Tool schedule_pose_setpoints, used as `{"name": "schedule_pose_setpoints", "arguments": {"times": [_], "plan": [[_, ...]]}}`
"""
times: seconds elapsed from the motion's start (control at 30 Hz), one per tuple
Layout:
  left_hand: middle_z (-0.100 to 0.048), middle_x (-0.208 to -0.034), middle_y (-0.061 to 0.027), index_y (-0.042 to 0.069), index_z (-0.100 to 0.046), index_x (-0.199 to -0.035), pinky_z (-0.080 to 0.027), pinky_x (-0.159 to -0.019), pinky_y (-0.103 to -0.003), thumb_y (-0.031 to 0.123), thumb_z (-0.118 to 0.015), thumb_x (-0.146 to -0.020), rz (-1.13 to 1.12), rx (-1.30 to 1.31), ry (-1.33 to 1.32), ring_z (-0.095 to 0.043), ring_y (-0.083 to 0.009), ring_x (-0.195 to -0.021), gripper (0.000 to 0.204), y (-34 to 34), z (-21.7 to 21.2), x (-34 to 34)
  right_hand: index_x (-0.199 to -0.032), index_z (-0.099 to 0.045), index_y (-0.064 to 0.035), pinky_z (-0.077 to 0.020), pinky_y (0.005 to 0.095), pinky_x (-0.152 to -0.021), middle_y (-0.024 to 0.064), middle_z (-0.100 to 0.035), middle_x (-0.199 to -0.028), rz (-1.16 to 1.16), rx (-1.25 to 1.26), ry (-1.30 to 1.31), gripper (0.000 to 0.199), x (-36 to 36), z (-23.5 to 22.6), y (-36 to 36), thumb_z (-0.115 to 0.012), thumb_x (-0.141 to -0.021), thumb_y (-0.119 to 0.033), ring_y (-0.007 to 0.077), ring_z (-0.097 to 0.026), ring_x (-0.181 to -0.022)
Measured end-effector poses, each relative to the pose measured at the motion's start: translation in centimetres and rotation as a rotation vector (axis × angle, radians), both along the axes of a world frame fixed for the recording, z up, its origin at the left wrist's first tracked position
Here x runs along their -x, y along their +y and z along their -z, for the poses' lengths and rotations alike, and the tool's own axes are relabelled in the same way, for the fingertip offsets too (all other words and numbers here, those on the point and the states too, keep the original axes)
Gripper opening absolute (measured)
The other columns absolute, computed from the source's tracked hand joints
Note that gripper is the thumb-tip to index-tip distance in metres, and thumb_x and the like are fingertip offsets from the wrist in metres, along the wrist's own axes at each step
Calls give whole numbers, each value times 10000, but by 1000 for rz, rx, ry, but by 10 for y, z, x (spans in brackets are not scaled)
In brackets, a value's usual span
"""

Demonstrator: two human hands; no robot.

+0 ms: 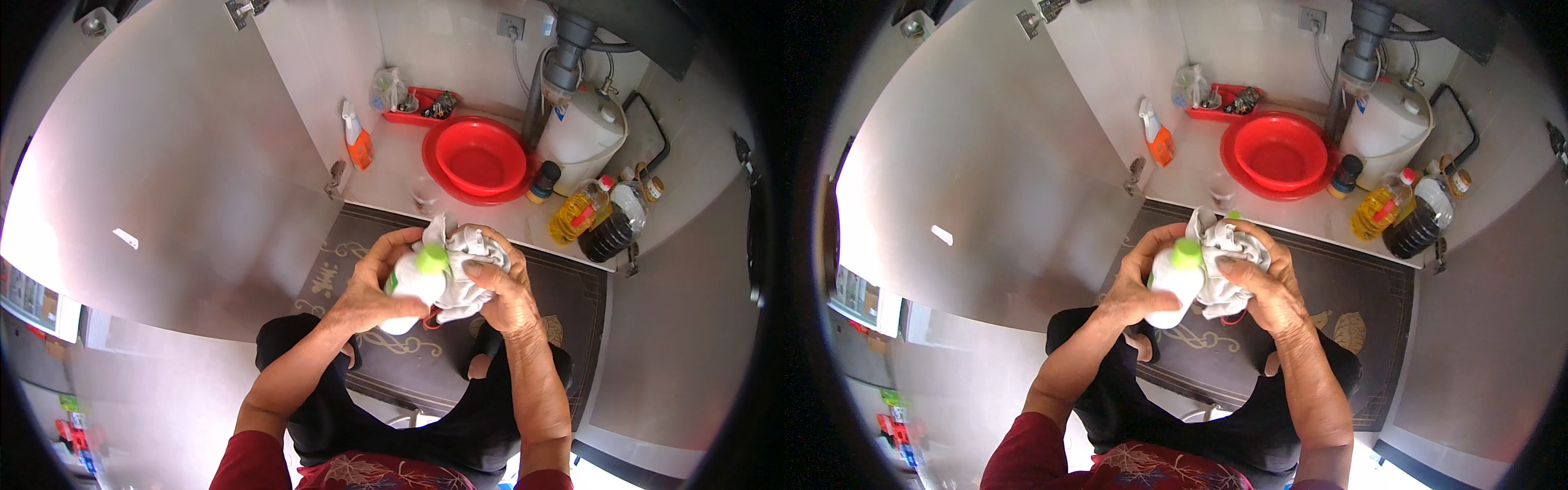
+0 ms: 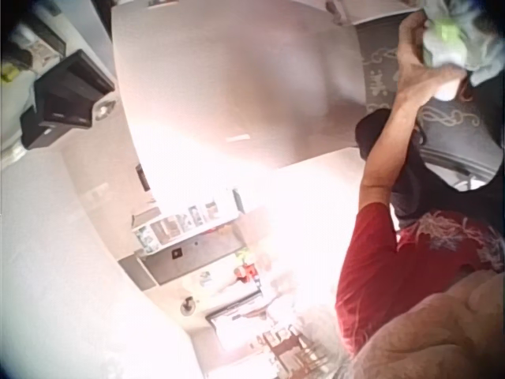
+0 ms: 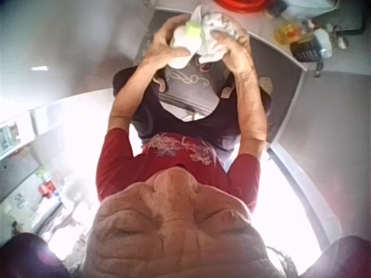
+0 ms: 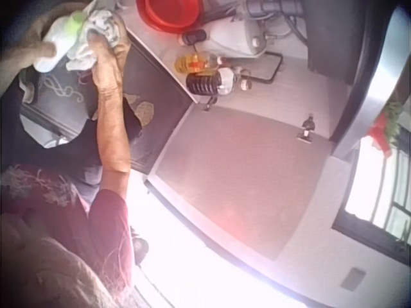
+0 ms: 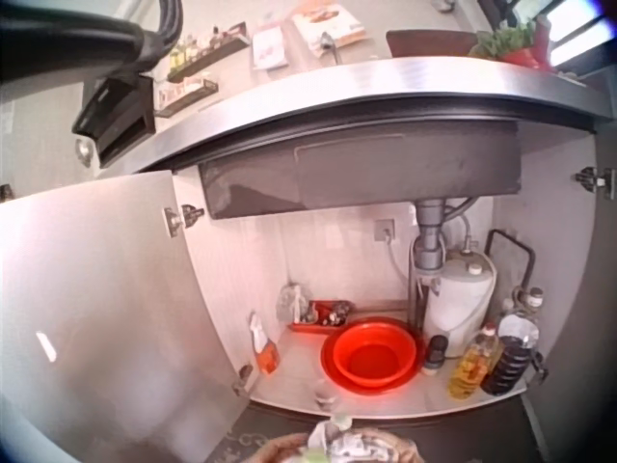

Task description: The person sits on the floor in a kitchen cabinet and wipes several plastic bottles and jars with a white cloth. They handle a white bottle with a green cap, a clear jar, and a jar with a red lid, wiping each one individually and placing them back on the shelf.

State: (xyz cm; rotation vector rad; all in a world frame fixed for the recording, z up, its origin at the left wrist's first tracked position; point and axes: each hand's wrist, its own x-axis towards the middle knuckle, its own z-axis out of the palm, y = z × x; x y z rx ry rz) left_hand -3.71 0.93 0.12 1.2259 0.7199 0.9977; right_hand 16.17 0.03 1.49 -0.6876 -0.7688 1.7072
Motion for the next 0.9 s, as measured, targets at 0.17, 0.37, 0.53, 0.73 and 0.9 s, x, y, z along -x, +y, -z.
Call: {"name": "schedule_pose_setpoints", "arguments": {"times": [0.17,0.37,0.53,0.73,0.9], "plan": [[-575,-1011,-52,58,-461,-1119,-520,-787,-287,147,-777,-734,-205,103,-344,-584,-127,-924,506,7,14,-11,-1188,-543,-59,-447,308,-888,98,-548,-1154,168,-436,-423,468,26,7,2,-647,-738,17,172,-533,-1059],[-582,-973,-43,98,-492,-1087,-530,-734,-297,242,-706,-810,-438,193,-472,-595,-138,-851,379,21,10,-8,-1145,-563,-87,-432,360,-928,158,-470,-1185,251,-913,-935,594,44,8,-14,-661,-571,33,303,-516,-1091],[-597,-943,-39,90,-518,-1120,-519,-773,-359,453,-678,-795,-490,309,-582,-599,-177,-874,513,37,22,9,-1133,-546,-90,-471,333,-839,104,-554,-1068,126,-550,-614,477,42,24,-16,-682,-687,12,206,-564,-995],[-614,-1078,-95,63,-521,-1180,-485,-874,-374,438,-538,-893,-230,284,-661,-594,-230,-1004,473,28,8,-8,-1185,-538,-48,-487,249,-761,37,-610,-999,159,-97,-157,407,32,5,0,-667,-799,-50,103,-575,-877],[-564,-1123,-48,62,-454,-1235,-447,-944,-359,283,-618,-865,-259,288,-536,-548,-180,-1063,461,16,27,-20,-1160,-546,-52,-426,330,-934,144,-541,-1154,321,-972,-1021,506,31,-10,3,-647,-667,-10,270,-534,-1096]]}}
